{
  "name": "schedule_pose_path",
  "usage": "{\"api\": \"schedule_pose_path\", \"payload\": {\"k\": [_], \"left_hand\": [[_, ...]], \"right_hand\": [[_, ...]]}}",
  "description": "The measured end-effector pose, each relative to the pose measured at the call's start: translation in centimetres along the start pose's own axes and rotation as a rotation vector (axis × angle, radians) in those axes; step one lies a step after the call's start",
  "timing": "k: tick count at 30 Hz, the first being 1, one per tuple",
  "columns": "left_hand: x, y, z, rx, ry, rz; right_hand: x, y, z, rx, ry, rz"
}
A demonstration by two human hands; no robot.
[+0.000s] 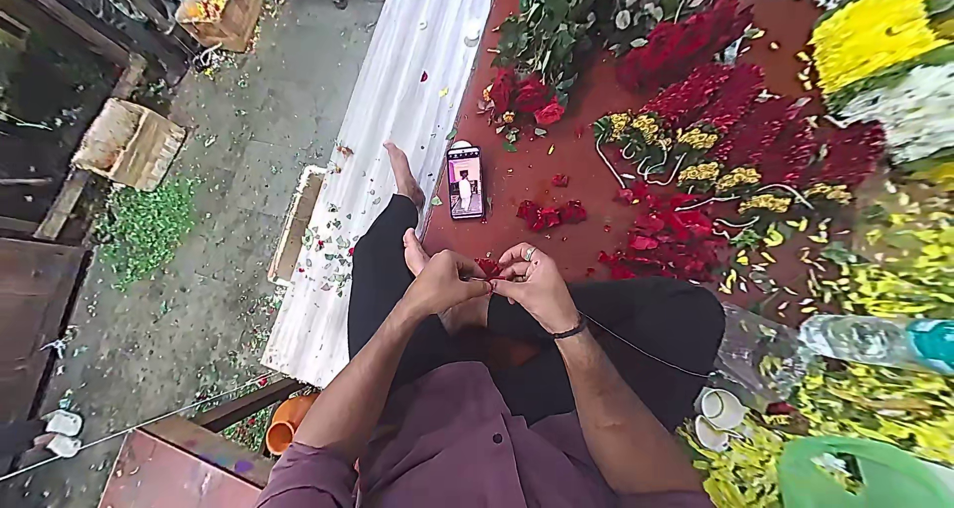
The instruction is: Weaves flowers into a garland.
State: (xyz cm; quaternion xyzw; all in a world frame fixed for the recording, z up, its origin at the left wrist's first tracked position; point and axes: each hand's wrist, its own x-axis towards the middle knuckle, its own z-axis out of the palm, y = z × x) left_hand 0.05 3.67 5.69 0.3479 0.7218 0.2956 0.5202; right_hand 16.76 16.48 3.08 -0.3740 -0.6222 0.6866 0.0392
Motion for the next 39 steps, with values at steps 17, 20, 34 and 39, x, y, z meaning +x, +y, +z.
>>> {"api": "schedule_pose_path", "payload": {"k": [17,20,34,39], "left_hand": [[-0.2,-0.4,-0.9,-0.005,0.123,-0.111],[-0.5,-0.4,-1.3,-0.003,0.150,-0.125],[-3.7,7.5,-1.5,0.420,-0.269,0.087],[-2.8,9.1,-0.2,-0.058,-0.061,0.460]], "right_hand": [[1.1,2.1,-2.0,-0.187,-0.349,0.012],[1.1,1.9,-2.4,-0.170,-0.246,-0.074],[-0.7,-2.1,-2.9,0.146,-0.294,-0.428],[-0.9,0.8,-3.4,0.341,-0.332,-0.301]]}}
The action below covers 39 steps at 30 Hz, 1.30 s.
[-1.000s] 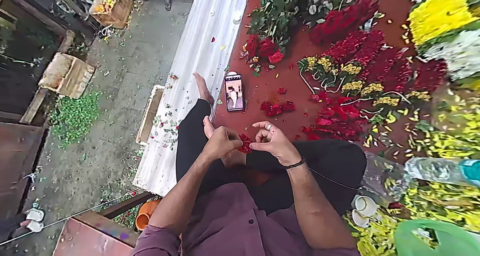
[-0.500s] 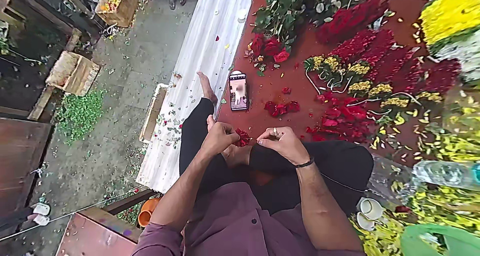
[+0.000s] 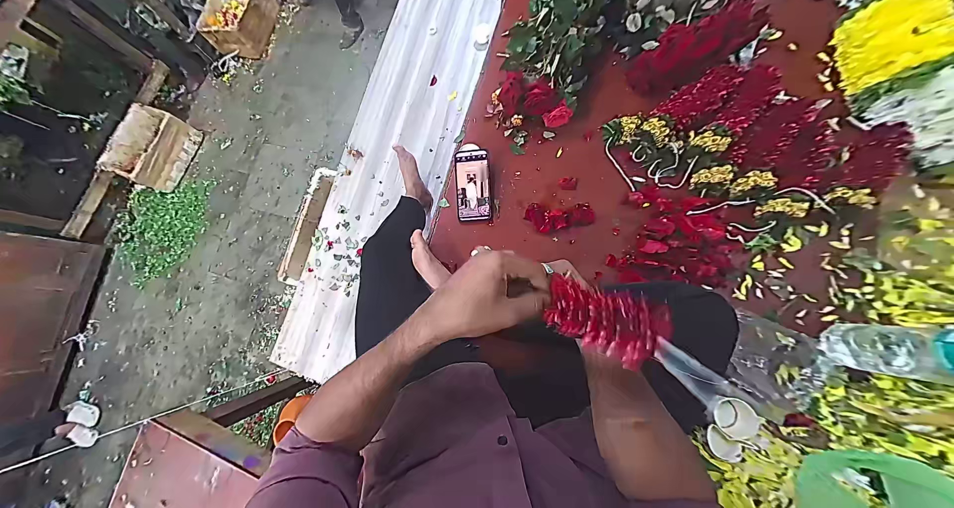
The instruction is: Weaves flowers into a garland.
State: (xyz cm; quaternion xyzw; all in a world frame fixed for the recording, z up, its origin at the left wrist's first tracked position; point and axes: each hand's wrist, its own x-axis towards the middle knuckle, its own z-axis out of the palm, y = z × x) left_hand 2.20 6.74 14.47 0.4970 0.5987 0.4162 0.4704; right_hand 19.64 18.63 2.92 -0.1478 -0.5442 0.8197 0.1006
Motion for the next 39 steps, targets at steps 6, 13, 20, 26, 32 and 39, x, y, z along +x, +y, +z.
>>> {"api": "schedule_pose_path", "payload": {"k": [6,13,20,26,32,39], "left_hand": [[-0.5,-2.5,0.3,0.358,0.406,-0.300],[-2.6,-6.3,0.9,0.284,0.430,-0.495],[-4.0,-7.0,-1.5,0.163,0.171,-0.512],[-4.3,-6.2,-1.8,0.124,0.108,-0.520],[-4.6,-6.8,-1.8,0.068,0.134,-0.528],[-3.8,-7.5,-1.2,0.085,0.121,-0.520]], "right_hand": [[0.8,-1.4,1.1,0.007,-0.239,-0.030],[1.2,-0.1,5.0,-0.273,-0.159,0.012],[1.0,-2.2,0.1,-0.253,0.062,0.096],[1.3,-2.5,-5.5,-0.545,0.106,0.341],[5.2,-2.0,-16.1,-1.087,0.599,0.524],[9.5,5.1,-20.9,-1.247,0.408,0.492]]}}
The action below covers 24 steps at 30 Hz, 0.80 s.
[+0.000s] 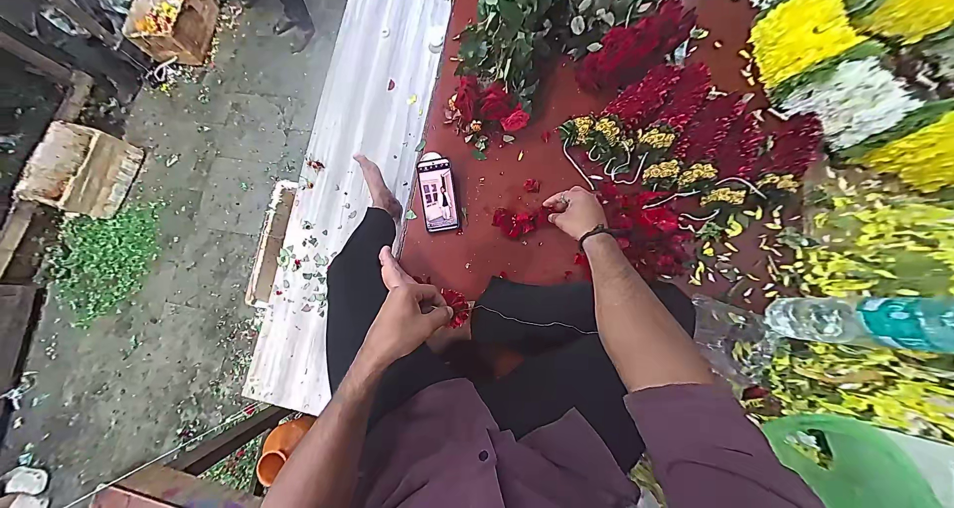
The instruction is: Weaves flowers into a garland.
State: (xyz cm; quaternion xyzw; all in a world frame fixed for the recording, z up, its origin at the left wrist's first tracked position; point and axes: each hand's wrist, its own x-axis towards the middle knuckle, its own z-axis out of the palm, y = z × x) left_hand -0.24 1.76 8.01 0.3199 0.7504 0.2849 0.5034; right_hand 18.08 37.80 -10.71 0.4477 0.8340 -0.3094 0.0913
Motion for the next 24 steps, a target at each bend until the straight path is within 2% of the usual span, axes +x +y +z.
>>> {"api": "schedule_pose_path", "payload": {"k": [3,7,11,21,24], "left_hand": [[0.0,0.0,0.0,0.003,0.001,-0.007],[0.0,0.0,0.2,-0.008,0.008,-0.008],[-0.2,0.0,0.4,-0.019,-0.002,-0.003],[-1.6,-0.3,0.3,-0.033,0.007,-0.001],[-1.8,-0.5,0.3,-0.042,0.006,-0.004]], "right_hand": [[0.1,0.1,0.6,-0.001,0.013,0.034],[-1.0,-0.7,-1.3,0.239,0.095,0.103],[-2.2,-0.5,-1.4,0.411,0.128,0.110],[-3.8,-1.5,-1.3,0.477,0.040,0.199],[-4.1,-1.4,-1.4,0.419,0.023,0.221]]}}
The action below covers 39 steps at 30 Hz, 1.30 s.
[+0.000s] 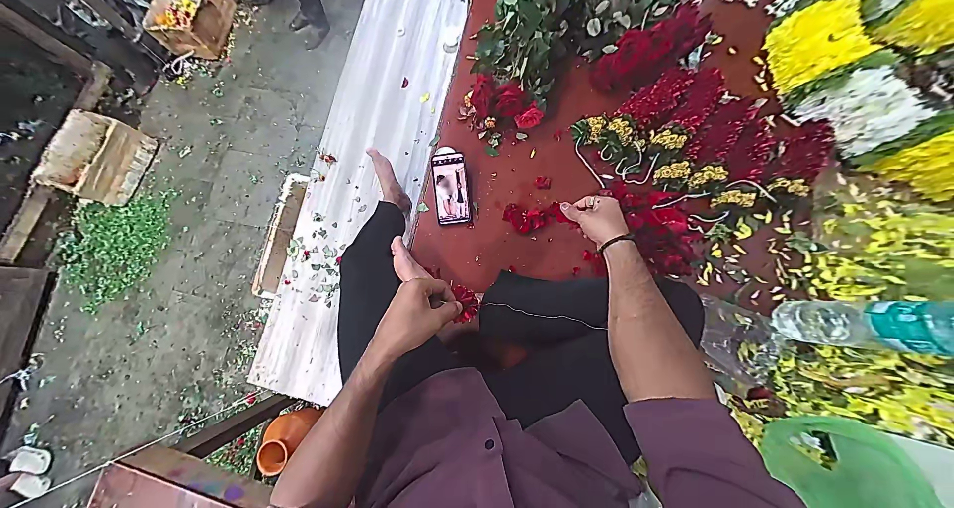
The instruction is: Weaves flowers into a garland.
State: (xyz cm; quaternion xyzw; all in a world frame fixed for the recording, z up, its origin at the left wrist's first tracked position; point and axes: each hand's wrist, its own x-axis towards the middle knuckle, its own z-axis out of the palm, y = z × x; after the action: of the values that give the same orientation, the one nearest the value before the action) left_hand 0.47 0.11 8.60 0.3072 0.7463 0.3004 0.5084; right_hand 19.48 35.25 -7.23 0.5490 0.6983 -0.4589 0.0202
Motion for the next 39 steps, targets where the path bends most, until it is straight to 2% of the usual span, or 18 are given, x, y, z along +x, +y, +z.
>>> {"api": "schedule_pose_path", "payload": {"k": [8,13,18,23,27,31,36,39], "left_hand": [[0.4,0.2,0.2,0.025,0.006,0.009],[0.7,0.4,0.4,0.020,-0.002,0.014],[0.8,0.4,0.7,-0.035,0.047,-0.014],[1.2,-0.2,0.9,-0.187,0.067,-0.086],[1.3,-0.3,1.6,-0.379,0.093,-0.137],[1.9,-0.5,2.7,-0.650,0.141,-0.111],[1.7,0.2,2.8,-0.750,0.088,-0.088],[1.6,0.0,2.7,-0.744,0.076,-0.059]], "right_hand": [[0.2,0.5,-0.3,-0.033,-0.084,0.164],[0.1,0.6,-0.5,-0.061,-0.057,0.193],[-0.3,-0.3,-0.7,0.007,-0.115,0.203],[-4.9,-4.5,-1.4,0.319,-0.134,0.061],[-12.2,-7.6,0.3,0.412,-0.325,-0.151],[-17.6,-9.7,2.6,0.527,-0.487,-0.310],[-19.4,-10.3,5.1,0.446,-0.472,-0.486],[-19.3,-10.1,5.4,0.373,-0.406,-0.505]]}}
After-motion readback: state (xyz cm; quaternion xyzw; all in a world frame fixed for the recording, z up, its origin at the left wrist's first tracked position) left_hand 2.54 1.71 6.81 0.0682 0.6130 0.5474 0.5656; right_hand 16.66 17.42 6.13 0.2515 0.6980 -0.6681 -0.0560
